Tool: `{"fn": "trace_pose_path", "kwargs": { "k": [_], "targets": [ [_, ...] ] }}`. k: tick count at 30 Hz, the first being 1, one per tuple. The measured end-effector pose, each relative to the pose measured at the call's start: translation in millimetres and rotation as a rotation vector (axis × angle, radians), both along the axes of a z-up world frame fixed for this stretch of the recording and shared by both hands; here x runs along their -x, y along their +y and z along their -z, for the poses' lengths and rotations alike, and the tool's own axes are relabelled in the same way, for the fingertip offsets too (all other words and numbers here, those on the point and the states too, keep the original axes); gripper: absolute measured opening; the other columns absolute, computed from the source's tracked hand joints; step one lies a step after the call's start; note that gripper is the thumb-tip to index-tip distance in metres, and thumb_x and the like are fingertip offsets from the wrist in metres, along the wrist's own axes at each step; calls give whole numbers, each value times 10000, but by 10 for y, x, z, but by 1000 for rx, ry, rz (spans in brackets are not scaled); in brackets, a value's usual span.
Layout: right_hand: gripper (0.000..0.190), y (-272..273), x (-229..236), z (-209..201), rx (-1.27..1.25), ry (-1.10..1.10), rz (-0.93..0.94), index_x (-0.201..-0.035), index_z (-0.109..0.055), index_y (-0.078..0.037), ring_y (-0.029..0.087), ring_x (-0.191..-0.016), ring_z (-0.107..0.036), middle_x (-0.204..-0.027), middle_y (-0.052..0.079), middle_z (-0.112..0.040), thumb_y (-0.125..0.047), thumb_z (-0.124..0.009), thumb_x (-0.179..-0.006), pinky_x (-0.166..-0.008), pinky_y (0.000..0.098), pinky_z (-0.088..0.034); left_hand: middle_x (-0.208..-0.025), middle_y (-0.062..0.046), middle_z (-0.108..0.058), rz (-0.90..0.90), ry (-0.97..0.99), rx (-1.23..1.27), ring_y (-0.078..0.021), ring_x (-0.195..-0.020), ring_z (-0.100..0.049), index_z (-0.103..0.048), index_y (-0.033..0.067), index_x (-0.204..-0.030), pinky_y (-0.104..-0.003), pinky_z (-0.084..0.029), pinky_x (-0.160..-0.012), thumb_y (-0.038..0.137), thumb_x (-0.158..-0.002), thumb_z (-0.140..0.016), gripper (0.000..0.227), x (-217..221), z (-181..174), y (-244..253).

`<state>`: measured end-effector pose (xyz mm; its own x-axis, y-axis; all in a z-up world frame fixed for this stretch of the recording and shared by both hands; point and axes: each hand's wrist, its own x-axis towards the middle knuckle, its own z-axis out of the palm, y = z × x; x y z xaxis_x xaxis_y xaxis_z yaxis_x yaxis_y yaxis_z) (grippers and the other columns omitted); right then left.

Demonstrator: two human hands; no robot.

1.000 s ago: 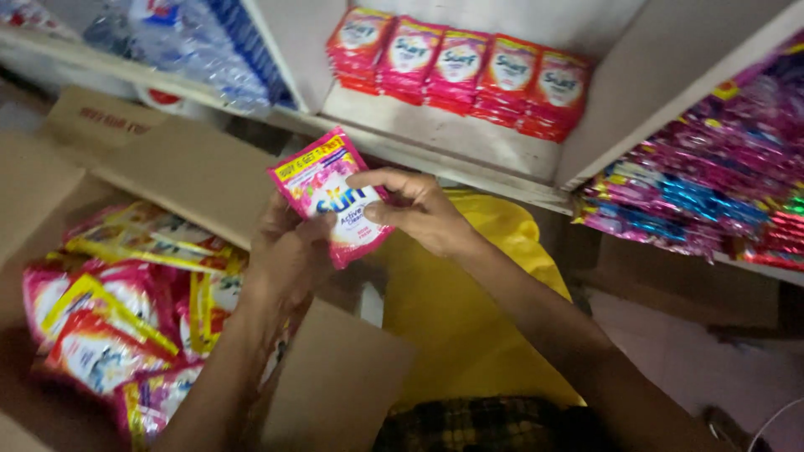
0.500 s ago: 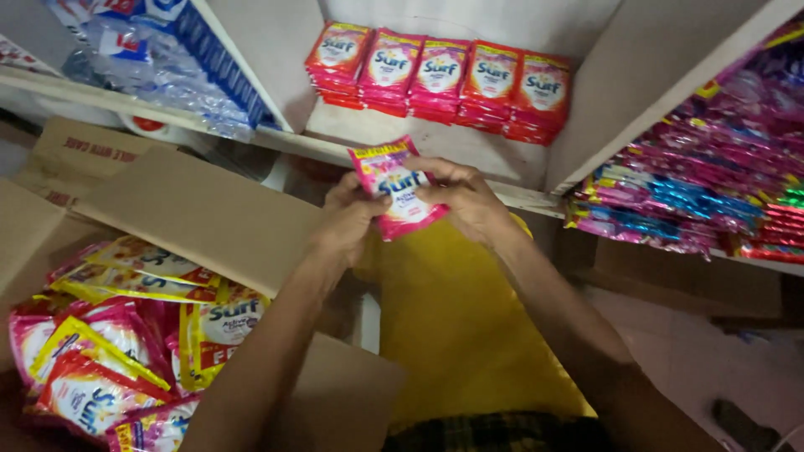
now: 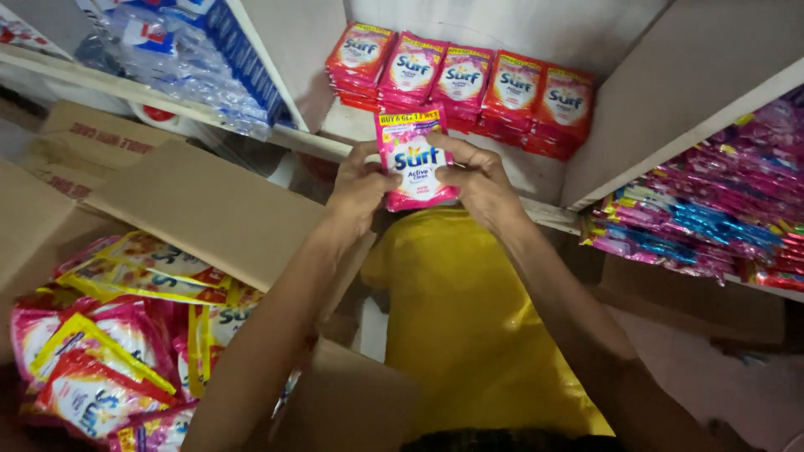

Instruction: The person repeatedly picks up small packets of Surf detergent from a cardboard box and places them onto a white shelf. They arrange the packets in neat rows, occasionally adjusting the alignment of the items already on the shelf.

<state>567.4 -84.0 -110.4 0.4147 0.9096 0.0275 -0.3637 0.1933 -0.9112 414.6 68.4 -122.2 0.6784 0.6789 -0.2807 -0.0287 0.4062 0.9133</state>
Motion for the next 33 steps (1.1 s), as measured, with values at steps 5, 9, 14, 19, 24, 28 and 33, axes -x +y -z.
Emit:
{"fn": "trace_pose_path", "kwargs": {
  "k": [5, 9, 14, 19, 24, 28, 33],
  "targets": [
    [569, -87, -69, 37, 90, -134, 151, -1440, -615, -2, 170, -1141, -594, -1435, 112, -648, 141, -621, -890, -974, 305, -506, -966, -173, -710, 64, 26, -37, -244, -832, -701, -638, 4, -1212, -373, -582, -717, -170, -771, -677, 476, -200, 69, -11],
    [575, -188, -132, -144, 54, -167, 228, -1409, -615, -69, 151, -1132, -610, -1364, 77, -662, 125, -650, -869, -973, 285, -510, -992, -170, -719, 154, -6, 83, -260, -877, -720, -613, -19, -1178, -377, -601, -767, -178, -772, -681, 442, -508, 4, 1],
    [572, -359, -527, 87, 80, -106, 392, -1381, -621, -74, 168, -1067, -640, -1249, 94, -705, 121, -650, -844, -921, 293, -534, -1044, -166, -732, 224, 0, 116, -261, -945, -730, -594, -6, -1205, -379, -608, -821, -178, -779, -644, 462, -1098, -47, -159],
    [441, -533, -1126, 889, -142, -11, 589, -1367, -599, 26, 207, -1154, -615, -1268, 98, -645, 115, -645, -938, -1021, 348, -535, -1060, -151, -736, 230, -18, 119, -272, -971, -730, -602, -21, -1254, -375, -617, -811, -209, -761, -604, 528, -1758, 145, -354],
    [424, -716, -1151, 851, 18, -94, 722, -1369, -567, 12, 200, -1128, -625, -1254, 102, -642, 61, -639, -954, -998, 352, -554, -1044, -123, -725, 201, -79, 102, -239, -938, -716, -619, 8, -1189, -343, -611, -774, -227, -741, -572, 508, -2293, 747, -412],
    [485, -764, -1206, 1259, 28, -34, 758, -1417, -515, 17, 239, -1041, -648, -1216, 139, -650, 34, -606, -941, -897, 404, -601, -1010, -95, -703, 191, -233, 114, -204, -883, -683, -665, 12, -1097, -322, -577, -725, -242, -742, -544, 453, -2511, 1014, -371],
    [572, -881, -1133, 1454, -153, -106, 661, -1491, -447, 17, 238, -1108, -653, -1298, 149, -638, -37, -624, -950, -943, 393, -581, -981, -43, -685, 184, -282, 103, -172, -889, -653, -674, 45, -1023, -295, -553, -727, -243, -767, -559, 403, -2825, 928, -387]
  ]
}}
